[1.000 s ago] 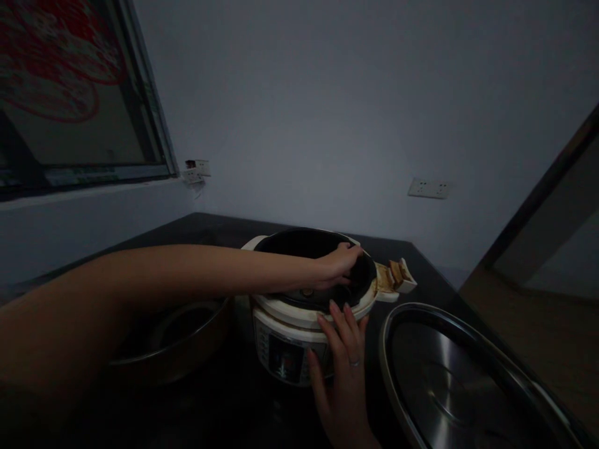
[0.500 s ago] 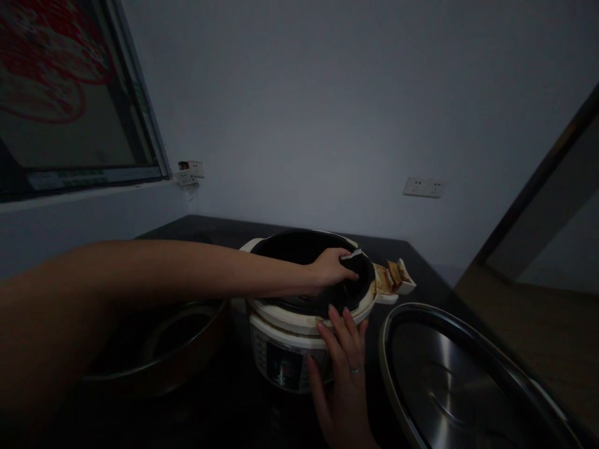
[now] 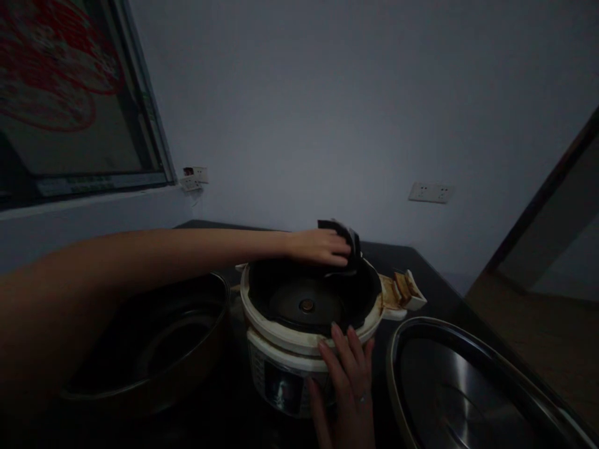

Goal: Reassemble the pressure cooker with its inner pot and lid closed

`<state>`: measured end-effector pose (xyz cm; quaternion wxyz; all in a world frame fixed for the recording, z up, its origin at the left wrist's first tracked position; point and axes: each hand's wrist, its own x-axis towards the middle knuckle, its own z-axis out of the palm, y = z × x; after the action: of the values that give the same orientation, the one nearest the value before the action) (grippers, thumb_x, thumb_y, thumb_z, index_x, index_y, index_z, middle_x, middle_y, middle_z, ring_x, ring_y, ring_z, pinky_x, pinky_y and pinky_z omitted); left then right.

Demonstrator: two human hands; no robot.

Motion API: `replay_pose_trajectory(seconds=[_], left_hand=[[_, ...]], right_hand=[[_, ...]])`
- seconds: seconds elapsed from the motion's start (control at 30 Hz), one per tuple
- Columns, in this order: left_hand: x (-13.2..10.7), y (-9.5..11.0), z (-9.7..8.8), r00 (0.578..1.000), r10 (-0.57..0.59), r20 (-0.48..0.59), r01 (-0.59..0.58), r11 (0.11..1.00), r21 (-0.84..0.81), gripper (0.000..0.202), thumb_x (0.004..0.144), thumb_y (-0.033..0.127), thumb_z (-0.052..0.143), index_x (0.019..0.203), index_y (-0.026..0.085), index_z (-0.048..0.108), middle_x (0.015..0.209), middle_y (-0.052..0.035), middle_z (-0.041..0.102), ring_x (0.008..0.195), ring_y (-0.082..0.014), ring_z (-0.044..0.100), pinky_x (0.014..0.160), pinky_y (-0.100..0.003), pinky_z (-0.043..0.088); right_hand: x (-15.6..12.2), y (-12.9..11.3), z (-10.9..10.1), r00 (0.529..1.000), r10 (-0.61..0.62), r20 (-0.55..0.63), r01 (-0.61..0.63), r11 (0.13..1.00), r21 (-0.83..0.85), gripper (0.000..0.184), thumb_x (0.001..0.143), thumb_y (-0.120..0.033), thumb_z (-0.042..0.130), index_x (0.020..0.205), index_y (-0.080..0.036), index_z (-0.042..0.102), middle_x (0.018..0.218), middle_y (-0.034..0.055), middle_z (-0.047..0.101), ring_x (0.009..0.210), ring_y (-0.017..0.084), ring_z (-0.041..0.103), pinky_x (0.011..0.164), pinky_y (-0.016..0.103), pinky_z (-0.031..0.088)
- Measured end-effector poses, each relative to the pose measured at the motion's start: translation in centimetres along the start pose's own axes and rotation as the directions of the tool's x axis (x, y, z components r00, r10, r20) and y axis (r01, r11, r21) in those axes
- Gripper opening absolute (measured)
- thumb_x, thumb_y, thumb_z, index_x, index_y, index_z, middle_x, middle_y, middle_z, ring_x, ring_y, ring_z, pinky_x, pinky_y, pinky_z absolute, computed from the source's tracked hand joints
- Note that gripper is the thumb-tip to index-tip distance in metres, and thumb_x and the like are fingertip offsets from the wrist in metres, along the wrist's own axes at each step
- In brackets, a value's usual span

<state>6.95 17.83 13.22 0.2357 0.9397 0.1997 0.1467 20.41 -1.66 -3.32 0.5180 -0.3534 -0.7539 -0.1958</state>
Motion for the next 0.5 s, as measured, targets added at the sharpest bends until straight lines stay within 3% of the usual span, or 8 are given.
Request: replay_pose_trajectory(seconds=[0.03, 0.13, 0.23, 0.3, 0.37, 0.5], left_hand=[[0.4, -0.8, 0.6, 0.995, 0.026, 0.101, -0.029, 0.999, 0.027, 0.016, 0.066, 0.011, 0.068, 0.065, 0.026, 0.066, 0.098, -0.0095, 0.069, 0.107, -0.0244, 0.056, 0.1, -0.033, 0.034], [1.8, -3.5, 2.4, 0.984, 0.018, 0.179, -0.024, 0.999, 0.029, 0.026, 0.054, 0.005, 0.068, 0.046, 0.026, 0.056, 0.079, -0.0086, 0.07, 0.092, -0.0242, 0.062, 0.086, -0.032, 0.043], [2.7, -5.4, 2.9, 0.984, -0.005, 0.179, 0.003, 1.0, 0.011, 0.027, 0.047, 0.007, 0.067, 0.039, 0.028, 0.053, 0.067, -0.008, 0.068, 0.083, -0.0252, 0.065, 0.076, -0.032, 0.047], [2.6, -6.0, 2.7, 0.988, -0.033, 0.148, 0.035, 0.999, -0.014, 0.024, 0.048, 0.012, 0.066, 0.038, 0.03, 0.054, 0.065, -0.0073, 0.068, 0.08, -0.0254, 0.066, 0.076, -0.033, 0.049], [2.4, -6.2, 2.4, 0.99, -0.075, 0.115, 0.08, 0.996, -0.044, 0.022, 0.05, 0.016, 0.066, 0.038, 0.032, 0.055, 0.066, -0.0059, 0.069, 0.08, -0.0247, 0.068, 0.076, -0.033, 0.051], [2.2, -6.0, 2.2, 0.977, -0.161, 0.136, 0.173, 0.982, -0.081, 0.021, 0.049, 0.019, 0.069, 0.04, 0.034, 0.058, 0.076, -0.0041, 0.074, 0.082, -0.0251, 0.07, 0.076, -0.033, 0.054]], right_hand=[[-0.2, 0.2, 0.1, 1.0, -0.009, -0.004, 0.009, 1.0, -0.012, 0.054, 0.087, -0.011, 0.052, 0.14, -0.017, 0.044, 0.145, 0.0089, 0.051, 0.145, 0.024, 0.028, 0.12, 0.052, 0.018], [-0.7, 0.9, 0.7, 0.998, -0.067, -0.017, 0.066, 0.997, -0.046, 0.052, 0.084, -0.012, 0.055, 0.136, -0.016, 0.049, 0.143, 0.0095, 0.053, 0.145, 0.026, 0.029, 0.12, 0.053, 0.02], [-1.1, 1.3, 1.4, 0.992, -0.108, -0.059, 0.104, 0.992, -0.066, 0.047, 0.084, -0.015, 0.054, 0.132, -0.017, 0.054, 0.138, 0.0096, 0.058, 0.144, 0.027, 0.03, 0.119, 0.055, 0.02], [-1.2, 1.3, 1.8, 0.993, -0.075, -0.088, 0.069, 0.996, -0.063, 0.046, 0.085, -0.015, 0.051, 0.13, -0.019, 0.054, 0.135, 0.0089, 0.06, 0.144, 0.027, 0.03, 0.119, 0.056, 0.02], [-1.2, 1.3, 2.0, 0.994, -0.049, -0.096, 0.044, 0.997, -0.056, 0.045, 0.084, -0.015, 0.051, 0.129, -0.019, 0.055, 0.135, 0.0089, 0.06, 0.145, 0.026, 0.028, 0.119, 0.056, 0.019], [-1.1, 1.4, 1.7, 0.988, -0.136, -0.07, 0.13, 0.989, -0.077, 0.042, 0.083, -0.016, 0.055, 0.125, -0.017, 0.058, 0.136, 0.0095, 0.059, 0.145, 0.027, 0.029, 0.12, 0.053, 0.017]])
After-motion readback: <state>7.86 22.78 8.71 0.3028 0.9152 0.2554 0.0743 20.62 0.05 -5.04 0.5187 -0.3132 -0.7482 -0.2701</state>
